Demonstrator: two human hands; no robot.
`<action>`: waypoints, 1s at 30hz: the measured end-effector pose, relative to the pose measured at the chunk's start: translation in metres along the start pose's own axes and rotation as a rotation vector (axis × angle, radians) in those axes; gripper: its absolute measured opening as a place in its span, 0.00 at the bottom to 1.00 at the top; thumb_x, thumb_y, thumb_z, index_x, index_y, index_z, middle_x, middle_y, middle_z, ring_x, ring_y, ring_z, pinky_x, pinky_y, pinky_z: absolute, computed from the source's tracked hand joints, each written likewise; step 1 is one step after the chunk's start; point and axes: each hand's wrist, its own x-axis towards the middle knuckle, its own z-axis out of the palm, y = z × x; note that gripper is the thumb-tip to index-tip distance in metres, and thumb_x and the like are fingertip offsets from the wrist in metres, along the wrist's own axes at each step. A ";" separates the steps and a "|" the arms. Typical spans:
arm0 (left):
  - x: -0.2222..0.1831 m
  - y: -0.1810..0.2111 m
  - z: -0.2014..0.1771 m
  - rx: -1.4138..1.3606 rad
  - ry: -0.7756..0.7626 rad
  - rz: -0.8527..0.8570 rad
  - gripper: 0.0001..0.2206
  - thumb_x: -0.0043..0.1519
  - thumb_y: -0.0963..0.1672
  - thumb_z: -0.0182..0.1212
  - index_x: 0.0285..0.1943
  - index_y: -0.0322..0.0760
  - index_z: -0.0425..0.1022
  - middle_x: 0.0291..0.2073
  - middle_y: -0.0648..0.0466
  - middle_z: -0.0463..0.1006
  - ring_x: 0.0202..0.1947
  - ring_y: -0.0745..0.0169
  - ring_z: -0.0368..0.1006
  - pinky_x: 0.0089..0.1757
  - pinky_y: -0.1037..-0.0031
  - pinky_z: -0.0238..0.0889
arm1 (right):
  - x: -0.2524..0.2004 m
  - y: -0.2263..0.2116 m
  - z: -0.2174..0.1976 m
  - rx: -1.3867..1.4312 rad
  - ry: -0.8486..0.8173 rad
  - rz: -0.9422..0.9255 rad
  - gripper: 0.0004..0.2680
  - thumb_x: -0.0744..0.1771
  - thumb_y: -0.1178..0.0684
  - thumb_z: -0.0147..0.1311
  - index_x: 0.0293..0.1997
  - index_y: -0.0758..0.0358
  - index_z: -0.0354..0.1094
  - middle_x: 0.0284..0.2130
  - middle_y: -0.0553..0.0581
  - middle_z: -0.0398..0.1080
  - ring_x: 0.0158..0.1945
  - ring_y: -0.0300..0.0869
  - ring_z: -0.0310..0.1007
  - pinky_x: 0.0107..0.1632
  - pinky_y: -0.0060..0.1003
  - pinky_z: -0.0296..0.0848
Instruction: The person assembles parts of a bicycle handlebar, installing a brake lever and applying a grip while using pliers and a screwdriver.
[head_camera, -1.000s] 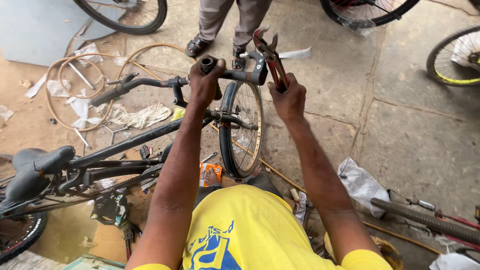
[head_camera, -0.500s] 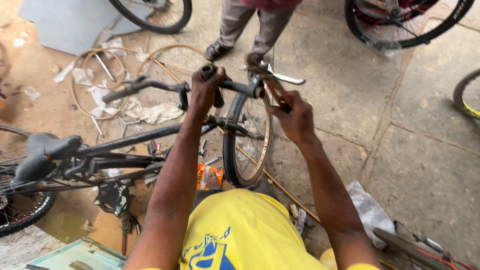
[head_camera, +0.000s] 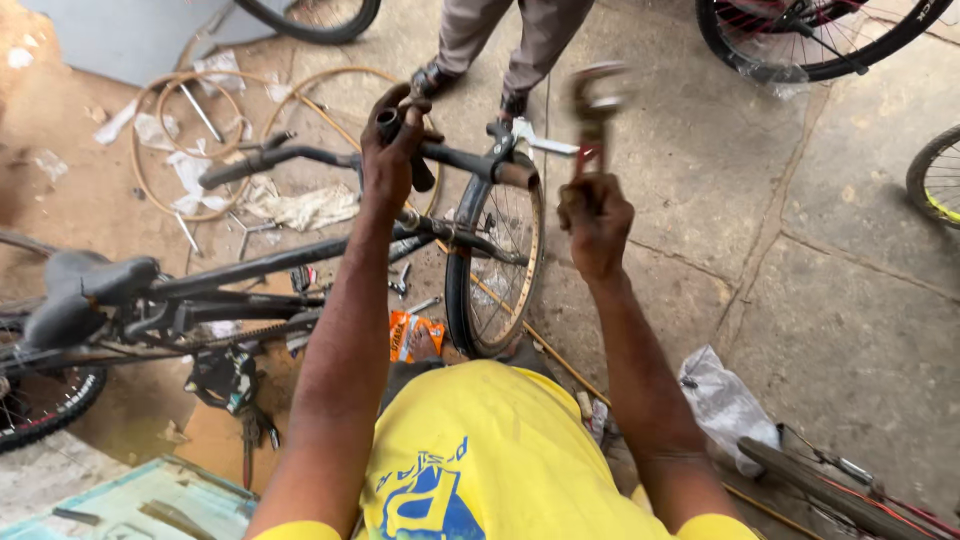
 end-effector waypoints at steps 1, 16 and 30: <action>0.009 0.001 -0.003 0.075 -0.028 0.000 0.23 0.68 0.49 0.58 0.66 0.31 0.64 0.50 0.44 0.80 0.38 0.56 0.81 0.41 0.67 0.77 | -0.004 0.002 0.010 0.209 0.144 -0.078 0.04 0.70 0.55 0.57 0.44 0.61 0.66 0.26 0.50 0.70 0.25 0.33 0.66 0.29 0.31 0.69; 0.027 -0.009 -0.013 0.145 -0.099 -0.092 0.31 0.65 0.53 0.62 0.70 0.25 0.63 0.48 0.38 0.81 0.43 0.53 0.83 0.44 0.65 0.78 | -0.017 0.022 0.084 0.278 0.137 -0.035 0.05 0.70 0.55 0.55 0.39 0.59 0.63 0.23 0.49 0.66 0.21 0.33 0.64 0.23 0.32 0.66; 0.060 0.029 0.012 0.391 -0.327 -0.347 0.16 0.63 0.46 0.60 0.47 0.23 0.78 0.38 0.42 0.84 0.34 0.54 0.83 0.39 0.66 0.80 | -0.010 0.017 0.088 -0.013 -0.074 0.237 0.06 0.71 0.53 0.54 0.39 0.61 0.63 0.22 0.48 0.67 0.20 0.31 0.63 0.22 0.30 0.64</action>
